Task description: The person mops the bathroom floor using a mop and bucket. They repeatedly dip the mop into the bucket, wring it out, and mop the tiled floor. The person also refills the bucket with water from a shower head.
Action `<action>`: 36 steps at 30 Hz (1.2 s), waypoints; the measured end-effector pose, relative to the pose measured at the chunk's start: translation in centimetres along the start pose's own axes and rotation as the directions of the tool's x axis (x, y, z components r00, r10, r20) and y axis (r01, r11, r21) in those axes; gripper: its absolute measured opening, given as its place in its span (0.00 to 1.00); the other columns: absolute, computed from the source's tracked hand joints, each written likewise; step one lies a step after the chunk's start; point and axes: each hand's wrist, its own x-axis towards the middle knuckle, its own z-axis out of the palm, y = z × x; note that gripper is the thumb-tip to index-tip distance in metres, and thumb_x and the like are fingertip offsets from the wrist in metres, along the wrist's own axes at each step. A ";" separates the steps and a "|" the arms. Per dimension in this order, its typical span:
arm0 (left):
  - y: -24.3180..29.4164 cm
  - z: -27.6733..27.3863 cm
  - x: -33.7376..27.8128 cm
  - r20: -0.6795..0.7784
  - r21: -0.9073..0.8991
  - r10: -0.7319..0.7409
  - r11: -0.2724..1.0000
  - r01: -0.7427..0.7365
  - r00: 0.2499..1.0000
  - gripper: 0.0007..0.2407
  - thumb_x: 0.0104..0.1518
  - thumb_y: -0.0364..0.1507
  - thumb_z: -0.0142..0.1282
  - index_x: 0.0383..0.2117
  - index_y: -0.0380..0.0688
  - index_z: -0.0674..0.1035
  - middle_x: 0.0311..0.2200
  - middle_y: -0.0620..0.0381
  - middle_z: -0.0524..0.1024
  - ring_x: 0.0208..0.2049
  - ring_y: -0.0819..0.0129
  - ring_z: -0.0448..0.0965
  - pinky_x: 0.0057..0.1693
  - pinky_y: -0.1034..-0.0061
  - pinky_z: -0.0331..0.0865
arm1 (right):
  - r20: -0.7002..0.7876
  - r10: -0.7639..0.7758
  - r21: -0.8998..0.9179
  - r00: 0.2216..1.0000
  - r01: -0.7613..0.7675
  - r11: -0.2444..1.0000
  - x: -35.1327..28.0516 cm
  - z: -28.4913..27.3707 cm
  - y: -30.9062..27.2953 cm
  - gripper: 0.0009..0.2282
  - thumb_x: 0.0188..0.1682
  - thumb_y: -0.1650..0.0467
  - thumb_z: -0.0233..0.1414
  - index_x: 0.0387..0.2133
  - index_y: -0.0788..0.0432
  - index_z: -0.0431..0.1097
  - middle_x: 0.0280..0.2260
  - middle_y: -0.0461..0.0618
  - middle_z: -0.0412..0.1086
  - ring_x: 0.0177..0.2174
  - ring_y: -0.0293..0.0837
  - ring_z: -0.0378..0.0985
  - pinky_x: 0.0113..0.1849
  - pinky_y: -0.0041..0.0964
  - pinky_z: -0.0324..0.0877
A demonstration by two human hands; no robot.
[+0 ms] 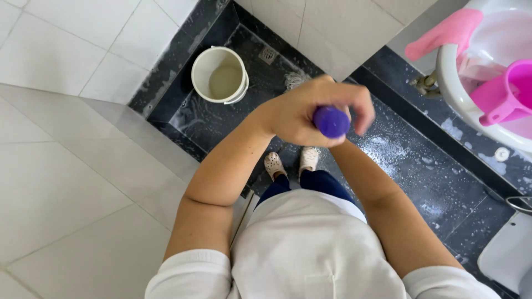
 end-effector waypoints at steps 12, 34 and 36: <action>-4.4 0.6 -6.2 -0.877 0.155 0.065 0.976 0.151 0.476 0.10 0.62 0.20 0.63 0.41 0.44 0.71 0.29 0.65 0.71 0.27 0.81 0.72 0.37 0.84 0.67 | 0.342 0.668 0.810 0.661 -0.568 0.147 2.8 3.8 4.0 0.31 0.57 0.56 0.29 0.50 0.79 0.57 0.44 0.68 0.73 0.46 0.60 0.78 0.48 0.52 0.75; 10.0 -0.8 -8.2 -0.639 0.334 0.280 0.940 -0.069 0.716 0.08 0.48 0.15 0.52 0.30 0.40 0.70 0.13 0.61 0.66 0.10 0.71 0.62 0.24 0.71 0.58 | 0.471 0.326 0.834 0.820 -0.534 0.140 7.3 11.8 -2.3 0.15 0.61 0.64 0.40 0.46 0.68 0.64 0.42 0.59 0.73 0.44 0.50 0.79 0.50 0.44 0.75; 9.9 -0.5 -8.1 -0.608 0.378 0.282 0.925 -0.042 0.742 0.07 0.49 0.15 0.53 0.30 0.40 0.70 0.13 0.60 0.66 0.11 0.70 0.64 0.25 0.70 0.61 | 0.567 0.039 0.809 0.823 -0.565 0.158 8.5 12.5 -1.1 0.18 0.64 0.64 0.41 0.48 0.73 0.66 0.43 0.62 0.74 0.37 0.46 0.77 0.46 0.42 0.74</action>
